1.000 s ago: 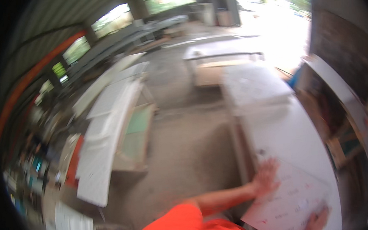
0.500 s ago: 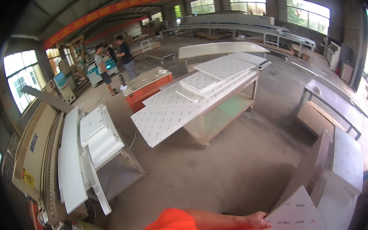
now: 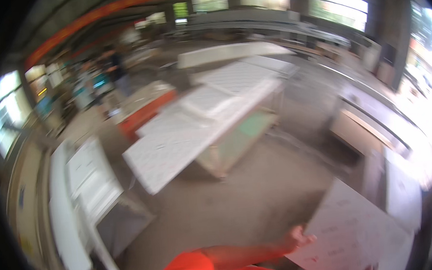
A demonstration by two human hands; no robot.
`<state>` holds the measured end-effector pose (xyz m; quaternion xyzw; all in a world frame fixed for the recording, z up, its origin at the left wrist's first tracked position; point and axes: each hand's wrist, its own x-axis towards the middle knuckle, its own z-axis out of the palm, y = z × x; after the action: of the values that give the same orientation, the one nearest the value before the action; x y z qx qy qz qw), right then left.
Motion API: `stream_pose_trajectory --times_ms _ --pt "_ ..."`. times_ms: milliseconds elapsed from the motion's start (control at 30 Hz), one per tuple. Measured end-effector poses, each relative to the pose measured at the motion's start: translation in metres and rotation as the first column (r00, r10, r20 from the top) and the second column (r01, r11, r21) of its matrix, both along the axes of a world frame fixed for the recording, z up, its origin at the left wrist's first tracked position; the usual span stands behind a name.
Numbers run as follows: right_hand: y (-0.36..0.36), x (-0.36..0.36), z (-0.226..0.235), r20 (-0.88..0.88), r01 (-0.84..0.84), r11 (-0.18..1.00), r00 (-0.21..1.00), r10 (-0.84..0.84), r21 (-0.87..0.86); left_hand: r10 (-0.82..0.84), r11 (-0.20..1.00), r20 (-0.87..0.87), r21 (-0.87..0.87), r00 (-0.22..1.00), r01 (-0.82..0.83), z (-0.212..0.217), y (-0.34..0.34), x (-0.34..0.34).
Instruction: The person wipes the surfaces and edges of white panels using a cloth, applies liquid from a bottle to the cloth, and stacks the panels.
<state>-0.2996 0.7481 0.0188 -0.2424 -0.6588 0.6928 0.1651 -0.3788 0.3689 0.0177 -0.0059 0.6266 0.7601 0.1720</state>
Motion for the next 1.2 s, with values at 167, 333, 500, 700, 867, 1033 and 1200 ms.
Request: stream_pose_trajectory --times_ms 167,333,500,700,867,1033,1200 --pt "0.011 -0.067 0.046 0.190 -0.034 0.938 0.981 -0.034 0.344 0.046 0.988 0.185 0.134 0.982 -0.072 -0.010 0.019 -0.054" --pt "-0.015 -0.068 -0.002 0.155 0.090 0.918 0.975 -0.160 0.387 -0.042 0.977 0.036 0.210 0.998 0.034 -0.040 -0.009 -0.085" --pt "0.004 -0.086 0.018 0.222 0.065 0.848 0.952 -0.211 0.526 -0.123 0.981 0.062 0.156 0.990 0.112 -0.033 0.014 -0.110" --pt "0.014 -0.107 0.035 0.176 -0.013 0.391 0.907 -0.383 0.920 -0.133 0.984 -0.053 -0.123 0.990 0.126 -0.009 0.011 -0.103" --pt "0.029 -0.148 0.011 0.204 -0.022 0.346 0.842 -0.500 0.938 -0.077 0.983 -0.270 -0.181 0.960 0.028 -0.044 0.019 -0.112" --pt "0.108 -0.164 -0.027 -0.283 0.573 0.195 0.638 -0.716 0.796 -0.327 0.944 -0.084 0.023 0.941 0.330 -0.070 0.038 -0.161" --pt "0.122 -0.165 -0.012 -0.451 0.789 0.195 0.513 -0.730 0.582 -0.240 0.967 -0.055 0.074 0.969 0.244 -0.095 0.048 -0.170"
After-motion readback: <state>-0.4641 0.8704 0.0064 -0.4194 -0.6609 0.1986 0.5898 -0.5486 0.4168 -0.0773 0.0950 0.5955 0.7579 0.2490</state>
